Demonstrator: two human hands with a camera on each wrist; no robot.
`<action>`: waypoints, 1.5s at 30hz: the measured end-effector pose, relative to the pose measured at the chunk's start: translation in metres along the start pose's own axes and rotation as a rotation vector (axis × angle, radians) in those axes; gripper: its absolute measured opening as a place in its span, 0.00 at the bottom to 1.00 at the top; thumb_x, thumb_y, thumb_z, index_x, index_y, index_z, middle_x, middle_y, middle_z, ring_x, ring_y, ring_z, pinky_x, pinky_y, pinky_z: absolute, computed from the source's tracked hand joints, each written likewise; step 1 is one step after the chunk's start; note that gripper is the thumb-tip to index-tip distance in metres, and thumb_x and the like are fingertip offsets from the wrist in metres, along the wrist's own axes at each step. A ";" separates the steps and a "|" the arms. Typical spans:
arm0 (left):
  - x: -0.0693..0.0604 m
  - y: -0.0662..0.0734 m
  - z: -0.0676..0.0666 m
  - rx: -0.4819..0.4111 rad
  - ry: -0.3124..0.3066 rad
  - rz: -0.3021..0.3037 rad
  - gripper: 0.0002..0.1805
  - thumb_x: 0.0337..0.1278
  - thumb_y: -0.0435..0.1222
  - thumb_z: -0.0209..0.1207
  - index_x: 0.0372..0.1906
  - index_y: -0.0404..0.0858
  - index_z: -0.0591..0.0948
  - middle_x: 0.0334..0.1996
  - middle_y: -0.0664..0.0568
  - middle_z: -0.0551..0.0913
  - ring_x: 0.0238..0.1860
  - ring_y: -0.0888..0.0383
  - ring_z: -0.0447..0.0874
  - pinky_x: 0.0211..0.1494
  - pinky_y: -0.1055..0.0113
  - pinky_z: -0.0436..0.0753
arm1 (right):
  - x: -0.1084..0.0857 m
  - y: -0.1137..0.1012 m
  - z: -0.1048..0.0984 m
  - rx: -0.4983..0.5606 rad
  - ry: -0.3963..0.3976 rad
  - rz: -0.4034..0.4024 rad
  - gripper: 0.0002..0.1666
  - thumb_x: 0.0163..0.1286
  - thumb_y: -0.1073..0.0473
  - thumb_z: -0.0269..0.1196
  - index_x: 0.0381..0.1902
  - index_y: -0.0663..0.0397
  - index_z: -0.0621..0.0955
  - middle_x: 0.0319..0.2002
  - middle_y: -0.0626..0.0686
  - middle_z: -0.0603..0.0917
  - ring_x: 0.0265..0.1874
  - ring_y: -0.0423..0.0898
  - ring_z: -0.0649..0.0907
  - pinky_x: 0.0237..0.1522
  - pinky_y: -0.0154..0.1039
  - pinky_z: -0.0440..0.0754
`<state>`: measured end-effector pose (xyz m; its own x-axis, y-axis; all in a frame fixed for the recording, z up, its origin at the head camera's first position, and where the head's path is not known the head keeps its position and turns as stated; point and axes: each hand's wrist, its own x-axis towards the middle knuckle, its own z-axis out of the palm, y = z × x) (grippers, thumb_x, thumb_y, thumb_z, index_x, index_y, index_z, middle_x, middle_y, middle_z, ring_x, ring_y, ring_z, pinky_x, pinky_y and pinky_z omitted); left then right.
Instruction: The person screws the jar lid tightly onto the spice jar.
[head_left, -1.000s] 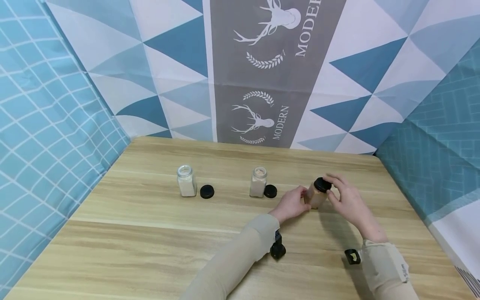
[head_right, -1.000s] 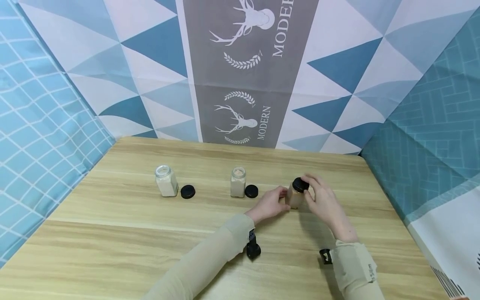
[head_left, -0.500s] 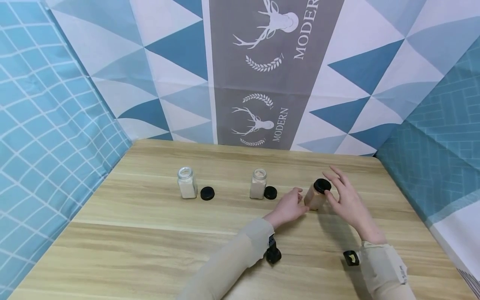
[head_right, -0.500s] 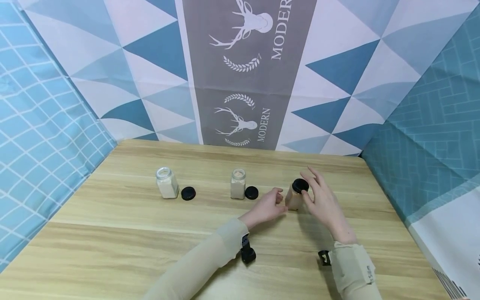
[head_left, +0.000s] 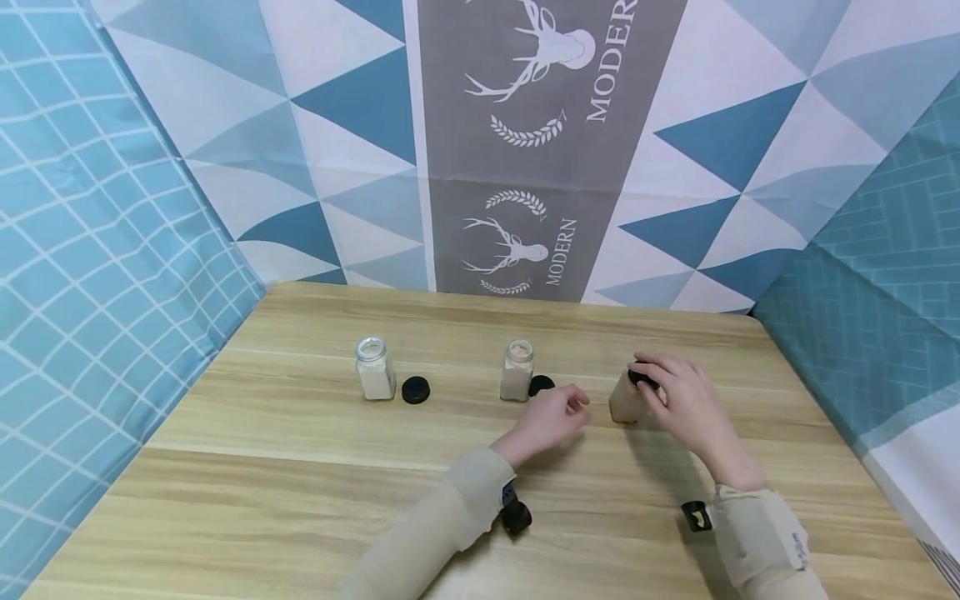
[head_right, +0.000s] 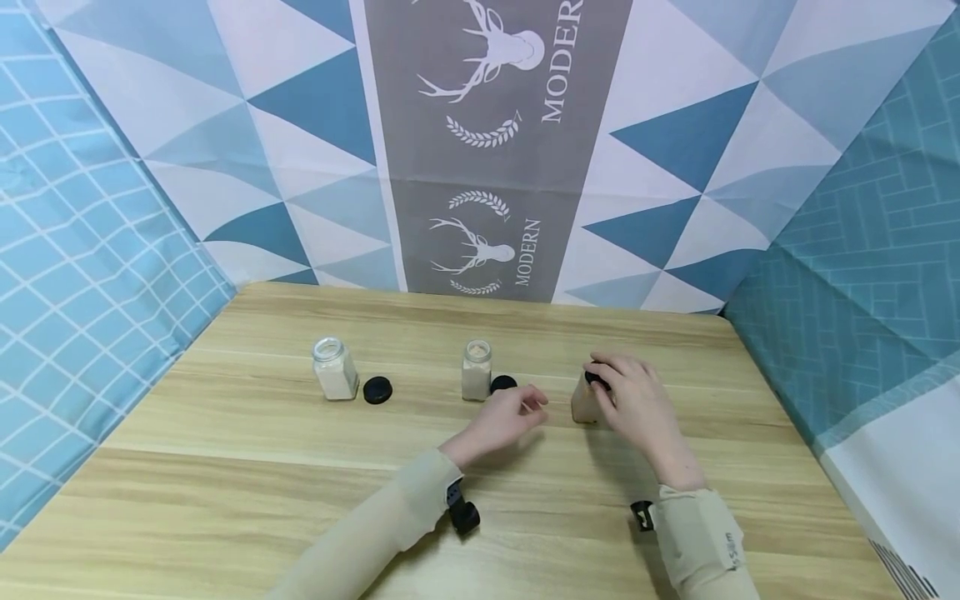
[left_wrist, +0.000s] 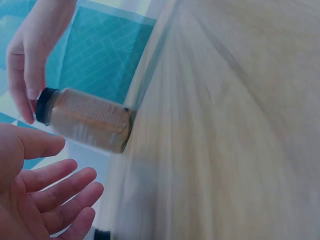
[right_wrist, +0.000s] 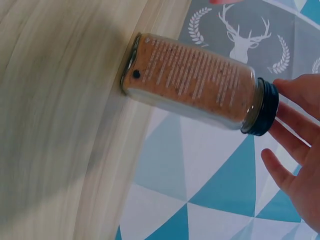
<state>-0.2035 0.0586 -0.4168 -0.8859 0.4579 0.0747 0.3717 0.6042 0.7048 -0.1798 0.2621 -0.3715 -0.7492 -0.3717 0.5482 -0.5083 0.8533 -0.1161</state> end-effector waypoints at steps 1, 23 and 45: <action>-0.002 -0.001 -0.003 -0.004 0.003 0.001 0.11 0.56 0.40 0.56 0.44 0.43 0.80 0.34 0.57 0.82 0.32 0.67 0.77 0.34 0.76 0.74 | 0.001 -0.001 0.001 -0.009 0.002 -0.010 0.16 0.55 0.66 0.64 0.44 0.60 0.81 0.49 0.59 0.79 0.47 0.58 0.77 0.50 0.59 0.68; -0.027 -0.031 -0.044 -0.024 -0.012 -0.021 0.06 0.57 0.41 0.57 0.35 0.45 0.82 0.27 0.61 0.81 0.24 0.69 0.76 0.30 0.74 0.74 | 0.019 -0.034 0.027 0.080 -0.054 -0.027 0.13 0.61 0.60 0.62 0.44 0.55 0.81 0.45 0.52 0.81 0.46 0.52 0.78 0.49 0.50 0.74; -0.025 -0.059 -0.087 0.040 -0.010 -0.246 0.27 0.49 0.43 0.62 0.51 0.30 0.73 0.46 0.41 0.79 0.46 0.48 0.78 0.48 0.56 0.77 | 0.037 -0.058 0.072 0.203 -0.355 0.197 0.20 0.63 0.59 0.59 0.52 0.60 0.76 0.50 0.61 0.77 0.49 0.56 0.78 0.49 0.52 0.76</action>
<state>-0.2273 -0.0457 -0.3989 -0.9483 0.3003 -0.1027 0.1564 0.7236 0.6723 -0.2084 0.1725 -0.4042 -0.9211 -0.3425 0.1851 -0.3882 0.8444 -0.3692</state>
